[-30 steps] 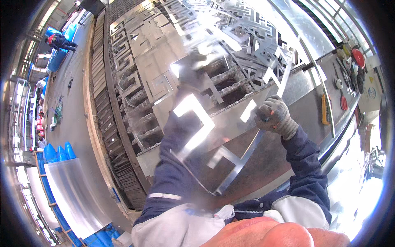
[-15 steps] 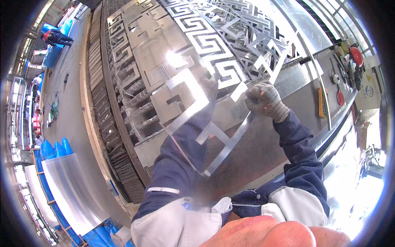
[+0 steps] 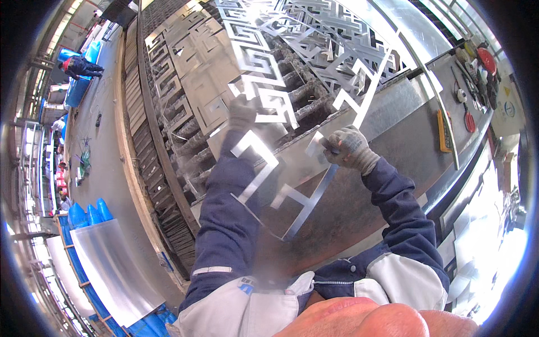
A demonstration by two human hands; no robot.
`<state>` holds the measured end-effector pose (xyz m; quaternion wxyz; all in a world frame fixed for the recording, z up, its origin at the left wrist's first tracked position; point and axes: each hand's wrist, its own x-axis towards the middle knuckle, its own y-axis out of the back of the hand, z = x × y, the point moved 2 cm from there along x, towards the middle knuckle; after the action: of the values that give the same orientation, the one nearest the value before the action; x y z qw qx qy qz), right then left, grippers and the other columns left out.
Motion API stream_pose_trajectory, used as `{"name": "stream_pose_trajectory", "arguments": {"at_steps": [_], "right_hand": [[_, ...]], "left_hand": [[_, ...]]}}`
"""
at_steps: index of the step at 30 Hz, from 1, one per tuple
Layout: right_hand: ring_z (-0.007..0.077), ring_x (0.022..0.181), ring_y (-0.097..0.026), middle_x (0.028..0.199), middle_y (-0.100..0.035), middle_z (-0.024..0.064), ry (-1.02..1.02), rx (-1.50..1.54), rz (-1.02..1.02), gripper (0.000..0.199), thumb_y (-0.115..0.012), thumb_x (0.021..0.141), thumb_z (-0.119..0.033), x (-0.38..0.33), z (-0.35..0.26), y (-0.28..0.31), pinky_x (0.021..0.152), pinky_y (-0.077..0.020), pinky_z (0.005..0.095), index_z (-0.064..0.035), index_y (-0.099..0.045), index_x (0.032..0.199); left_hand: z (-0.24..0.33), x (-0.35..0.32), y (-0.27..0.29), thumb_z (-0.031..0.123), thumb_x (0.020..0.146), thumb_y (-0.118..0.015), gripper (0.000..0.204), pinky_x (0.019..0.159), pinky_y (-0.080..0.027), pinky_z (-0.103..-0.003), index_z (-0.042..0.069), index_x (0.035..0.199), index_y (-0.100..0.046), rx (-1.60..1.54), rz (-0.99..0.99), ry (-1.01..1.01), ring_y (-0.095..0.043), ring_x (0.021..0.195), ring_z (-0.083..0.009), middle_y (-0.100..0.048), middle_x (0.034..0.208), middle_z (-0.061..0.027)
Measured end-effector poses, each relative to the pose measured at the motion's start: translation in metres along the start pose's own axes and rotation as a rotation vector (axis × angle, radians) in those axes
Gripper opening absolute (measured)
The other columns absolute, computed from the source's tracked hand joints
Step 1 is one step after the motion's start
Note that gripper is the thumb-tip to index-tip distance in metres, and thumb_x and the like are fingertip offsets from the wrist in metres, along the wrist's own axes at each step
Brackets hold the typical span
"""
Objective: The person repeatedly picks up pre-cut metal pieces with a Greek key pattern and places them onto a roller conveyor. They handle the pieces one at a time, aligning them on the conveyor and occasionally adjusting their position before moving to the next piece.
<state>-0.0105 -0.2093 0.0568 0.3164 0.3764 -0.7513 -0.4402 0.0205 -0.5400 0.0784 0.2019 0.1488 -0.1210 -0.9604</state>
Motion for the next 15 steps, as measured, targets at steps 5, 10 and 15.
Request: {"name": "stream_pose_trajectory", "arguments": {"at_steps": [5,10,15], "right_hand": [[0.0274,0.085,-0.067,0.086,-0.066,0.0052,0.086,-0.046,-0.04,0.035,-0.08,0.067,-0.037,-0.028,0.011,-0.015,0.089,-0.0498,0.0421,-0.0145,-0.068,0.092],[0.0233,0.091,-0.071,0.089,-0.072,0.0046,0.129,-0.127,-0.386,0.023,-0.068,0.082,-0.04,-0.017,-0.025,-0.057,0.092,-0.0475,0.0432,-0.0199,-0.073,0.092],[0.027,0.088,-0.07,0.085,-0.071,0.007,-0.02,-0.031,-0.279,0.027,-0.067,0.085,-0.043,0.013,-0.055,-0.085,0.089,-0.0479,0.0449,-0.0168,-0.071,0.087]], "left_hand": [[0.073,-0.01,0.094,0.007,0.091,-0.061,0.013,0.056,-0.057,-0.03,-0.005,0.094,-0.066,-0.415,0.03,-0.513,-0.067,0.063,-0.0163,-0.067,0.078,-0.0093],[0.07,-0.015,0.035,0.011,0.086,-0.075,0.021,0.066,-0.058,-0.026,-0.004,0.101,-0.07,0.142,0.1,-0.461,-0.072,0.081,-0.0186,-0.073,0.095,-0.0102],[-0.007,0.002,0.018,0.012,0.089,-0.07,0.029,0.073,-0.058,-0.029,-0.003,0.113,-0.066,-0.564,0.001,-0.121,-0.071,0.09,-0.0224,-0.072,0.106,-0.0134]]}}
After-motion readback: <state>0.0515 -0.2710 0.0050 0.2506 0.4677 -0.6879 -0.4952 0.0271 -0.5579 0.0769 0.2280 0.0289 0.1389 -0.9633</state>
